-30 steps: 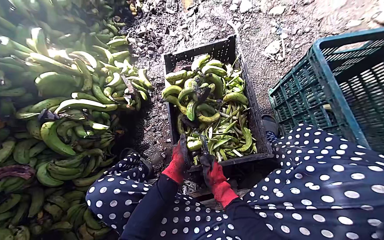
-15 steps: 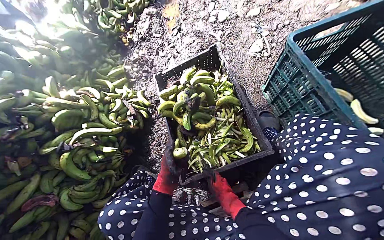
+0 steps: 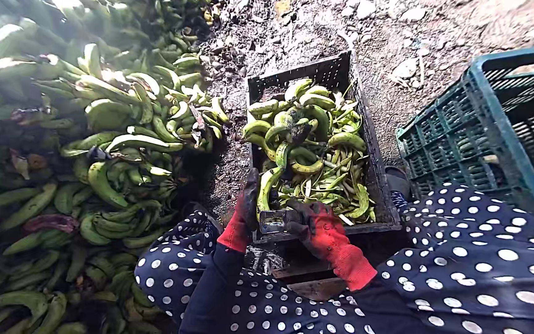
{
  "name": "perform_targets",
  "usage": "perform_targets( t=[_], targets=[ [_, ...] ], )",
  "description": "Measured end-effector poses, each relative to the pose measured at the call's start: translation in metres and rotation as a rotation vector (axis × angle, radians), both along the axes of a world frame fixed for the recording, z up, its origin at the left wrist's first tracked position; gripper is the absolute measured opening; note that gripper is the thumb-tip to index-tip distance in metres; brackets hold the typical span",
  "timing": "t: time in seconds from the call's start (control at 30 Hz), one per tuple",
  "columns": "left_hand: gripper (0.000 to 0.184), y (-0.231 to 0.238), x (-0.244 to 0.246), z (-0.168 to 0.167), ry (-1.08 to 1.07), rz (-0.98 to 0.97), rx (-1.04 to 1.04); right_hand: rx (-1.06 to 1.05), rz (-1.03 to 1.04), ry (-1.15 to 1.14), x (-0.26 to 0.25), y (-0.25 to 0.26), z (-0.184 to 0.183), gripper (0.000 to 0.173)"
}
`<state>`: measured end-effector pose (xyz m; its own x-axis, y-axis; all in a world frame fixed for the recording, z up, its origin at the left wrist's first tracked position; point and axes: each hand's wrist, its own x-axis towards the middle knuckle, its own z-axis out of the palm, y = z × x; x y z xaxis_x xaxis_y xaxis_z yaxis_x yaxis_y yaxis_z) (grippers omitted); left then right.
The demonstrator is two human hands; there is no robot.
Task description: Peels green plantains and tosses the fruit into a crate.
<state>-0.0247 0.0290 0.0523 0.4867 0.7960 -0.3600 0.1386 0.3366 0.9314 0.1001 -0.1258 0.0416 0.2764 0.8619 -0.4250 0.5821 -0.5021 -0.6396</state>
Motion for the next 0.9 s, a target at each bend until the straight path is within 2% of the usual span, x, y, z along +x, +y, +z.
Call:
perform_targets(
  t=[0.07, 0.13, 0.3, 0.43, 0.47, 0.53, 0.6, 0.63, 0.73, 0.83, 0.9],
  targets=[
    [0.045, 0.0, -0.001, 0.001, 0.044, -0.001, 0.077, -0.02, 0.009, -0.033, 0.001, 0.003, 0.005, 0.072],
    [0.044, 0.0, -0.002, 0.0, 0.122, -0.036, 0.163, -0.072, -0.022, -0.004, 0.001, 0.008, 0.01, 0.069],
    [0.043, -0.007, 0.003, -0.013, 0.102, 0.086, 0.119, -0.172, -0.208, 0.056, -0.003, 0.036, 0.005, 0.057],
    [0.044, -0.027, 0.016, -0.011, 0.421, 0.148, 0.092, -0.183, -0.465, 0.02, 0.006, 0.065, -0.019, 0.047],
    [0.045, -0.032, 0.018, -0.013, 0.395, 0.188, 0.04, -0.165, -0.519, 0.002, 0.013, 0.068, -0.027, 0.046],
    [0.046, -0.031, 0.018, -0.023, 0.131, 0.3, -0.087, -0.076, -0.575, -0.008, 0.027, 0.064, -0.032, 0.045],
    [0.05, -0.017, 0.015, -0.033, -0.16, 0.245, -0.223, 0.015, -0.547, 0.006, 0.035, 0.056, -0.025, 0.043],
    [0.047, -0.012, 0.013, -0.032, -0.183, 0.207, -0.214, 0.051, -0.499, 0.021, 0.038, 0.051, -0.02, 0.043],
    [0.037, -0.004, 0.014, -0.018, -0.072, 0.154, -0.018, 0.072, -0.286, 0.088, 0.038, 0.044, -0.006, 0.04],
    [0.034, 0.001, 0.011, -0.025, -0.08, 0.18, 0.059, -0.031, -0.049, 0.097, 0.025, 0.026, 0.012, 0.056],
    [0.035, 0.0, 0.011, -0.022, -0.072, 0.169, 0.059, -0.065, -0.007, 0.054, 0.017, 0.014, 0.02, 0.066]
  ],
)
